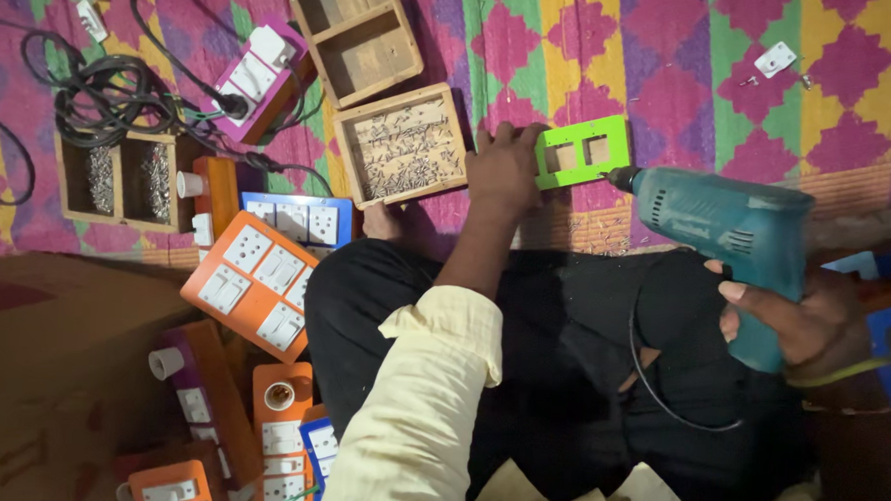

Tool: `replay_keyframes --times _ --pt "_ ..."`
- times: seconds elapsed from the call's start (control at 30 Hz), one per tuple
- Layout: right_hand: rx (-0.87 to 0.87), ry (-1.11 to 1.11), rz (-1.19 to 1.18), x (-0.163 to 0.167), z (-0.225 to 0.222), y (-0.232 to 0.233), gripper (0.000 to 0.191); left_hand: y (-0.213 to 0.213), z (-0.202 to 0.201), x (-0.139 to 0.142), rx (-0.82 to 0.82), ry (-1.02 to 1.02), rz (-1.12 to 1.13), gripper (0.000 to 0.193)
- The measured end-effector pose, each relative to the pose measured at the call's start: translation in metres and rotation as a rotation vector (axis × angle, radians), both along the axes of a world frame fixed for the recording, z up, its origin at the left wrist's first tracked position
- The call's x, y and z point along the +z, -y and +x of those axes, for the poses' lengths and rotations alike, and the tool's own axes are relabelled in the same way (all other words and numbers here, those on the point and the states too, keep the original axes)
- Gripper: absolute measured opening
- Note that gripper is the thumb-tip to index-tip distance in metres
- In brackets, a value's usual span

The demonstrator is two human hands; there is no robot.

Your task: The person sits on a patterned mat and uses a corded power drill to make holes in multiple colorful plastic switchboard frames. They handle each frame individually, drilling into the recessed areas, then set the finished pieces aside.

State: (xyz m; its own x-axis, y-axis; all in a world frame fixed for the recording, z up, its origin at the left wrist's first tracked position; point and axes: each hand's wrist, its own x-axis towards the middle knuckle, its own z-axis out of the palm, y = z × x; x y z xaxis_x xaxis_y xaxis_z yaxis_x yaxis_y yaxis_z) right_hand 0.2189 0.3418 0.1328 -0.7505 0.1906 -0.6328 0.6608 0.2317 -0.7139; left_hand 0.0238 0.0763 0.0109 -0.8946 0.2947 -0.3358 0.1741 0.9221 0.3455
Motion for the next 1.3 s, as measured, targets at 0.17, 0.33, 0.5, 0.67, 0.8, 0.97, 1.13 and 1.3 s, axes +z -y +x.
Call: replay_keyframes --times 0.17,0.33,0.5,0.67,0.8,0.97,1.13,1.3 --pt "0.018 0.084 0.111 0.018 -0.01 0.017 0.028 0.001 -0.001 -0.003 0.025 0.011 0.006 0.093" --pt "0.022 0.05 0.147 0.018 -0.007 0.023 0.028 0.002 0.0 -0.003 0.051 0.001 0.043 0.089" --pt "0.008 0.081 0.117 0.013 -0.006 0.019 0.029 0.003 0.0 -0.004 0.05 0.006 0.033 0.091" --pt "-0.001 0.003 0.07 0.007 -0.005 0.018 0.031 0.002 0.0 -0.003 0.06 0.034 0.033 0.093" --pt "0.042 0.125 0.122 0.006 -0.006 0.016 0.032 0.003 0.0 -0.002 0.073 0.033 0.042 0.092" --pt "0.134 0.095 0.266 0.011 -0.003 0.016 0.031 0.003 0.0 -0.002 0.072 0.043 0.039 0.091" --pt "0.229 0.017 0.309 0.014 -0.006 0.019 0.03 0.002 -0.001 -0.005 0.084 0.01 0.055 0.085" --pt "0.082 0.117 0.291 0.019 -0.009 0.028 0.029 0.003 0.0 -0.01 0.078 0.016 0.05 0.084"
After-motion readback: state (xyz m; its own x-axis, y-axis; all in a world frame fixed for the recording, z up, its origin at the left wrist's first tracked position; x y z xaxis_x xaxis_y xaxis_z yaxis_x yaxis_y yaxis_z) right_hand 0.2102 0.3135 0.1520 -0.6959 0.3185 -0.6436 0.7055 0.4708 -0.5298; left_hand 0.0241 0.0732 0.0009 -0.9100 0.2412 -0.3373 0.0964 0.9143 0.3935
